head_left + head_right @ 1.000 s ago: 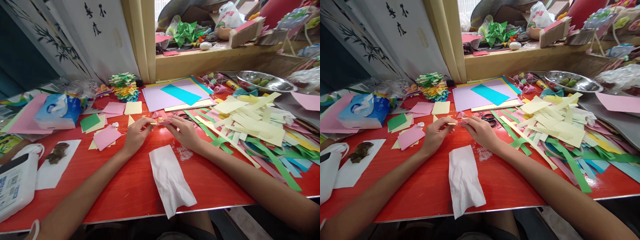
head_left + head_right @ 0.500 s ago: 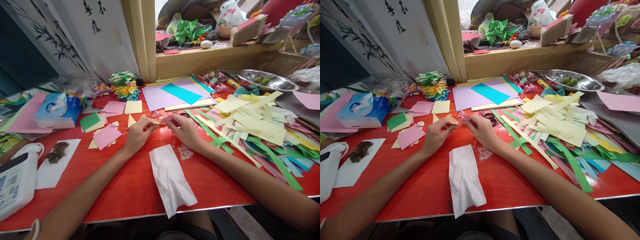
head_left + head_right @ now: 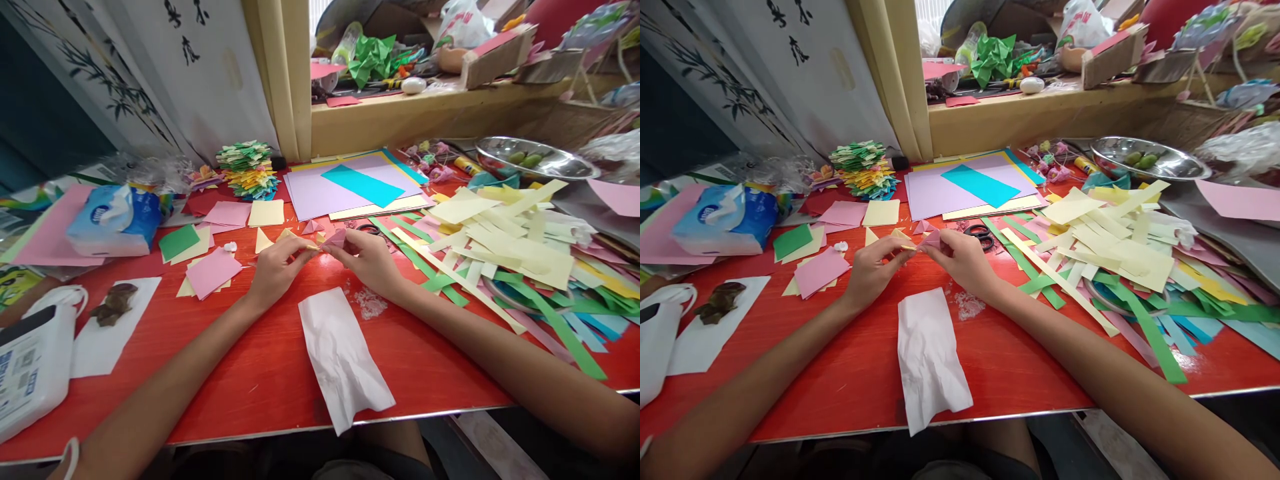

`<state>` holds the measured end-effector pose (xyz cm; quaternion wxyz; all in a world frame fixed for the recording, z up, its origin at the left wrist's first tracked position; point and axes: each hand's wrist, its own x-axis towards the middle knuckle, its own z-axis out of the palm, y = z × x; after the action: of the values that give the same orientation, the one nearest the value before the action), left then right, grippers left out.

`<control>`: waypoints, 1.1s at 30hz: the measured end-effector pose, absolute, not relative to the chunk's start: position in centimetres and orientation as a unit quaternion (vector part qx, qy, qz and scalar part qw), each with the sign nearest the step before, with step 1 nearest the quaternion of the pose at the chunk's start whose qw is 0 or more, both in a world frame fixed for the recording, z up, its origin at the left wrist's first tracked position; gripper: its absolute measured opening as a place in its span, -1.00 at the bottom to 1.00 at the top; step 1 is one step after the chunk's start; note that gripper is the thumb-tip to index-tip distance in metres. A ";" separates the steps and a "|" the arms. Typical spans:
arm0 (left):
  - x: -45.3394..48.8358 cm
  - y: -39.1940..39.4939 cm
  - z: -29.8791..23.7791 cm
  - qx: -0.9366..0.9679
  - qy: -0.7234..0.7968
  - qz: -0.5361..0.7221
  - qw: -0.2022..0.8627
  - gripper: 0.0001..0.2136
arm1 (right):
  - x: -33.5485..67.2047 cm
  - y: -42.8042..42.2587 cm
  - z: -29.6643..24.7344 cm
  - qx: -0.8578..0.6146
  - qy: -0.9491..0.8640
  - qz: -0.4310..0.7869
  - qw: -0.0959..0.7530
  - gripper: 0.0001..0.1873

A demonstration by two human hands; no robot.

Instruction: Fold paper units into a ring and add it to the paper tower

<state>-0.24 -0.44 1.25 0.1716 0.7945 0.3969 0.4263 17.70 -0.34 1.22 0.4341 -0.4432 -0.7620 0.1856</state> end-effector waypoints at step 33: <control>-0.3 0.2 1.2 0.678 0.437 0.443 0.390 -0.82 | 17.1 -0.8 0.7 -0.443 -0.722 0.365 0.385 -0.57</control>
<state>-0.29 0.21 1.19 0.3897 0.6785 0.4372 0.4434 17.05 -0.80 0.73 0.3854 -0.4435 -0.7222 0.3651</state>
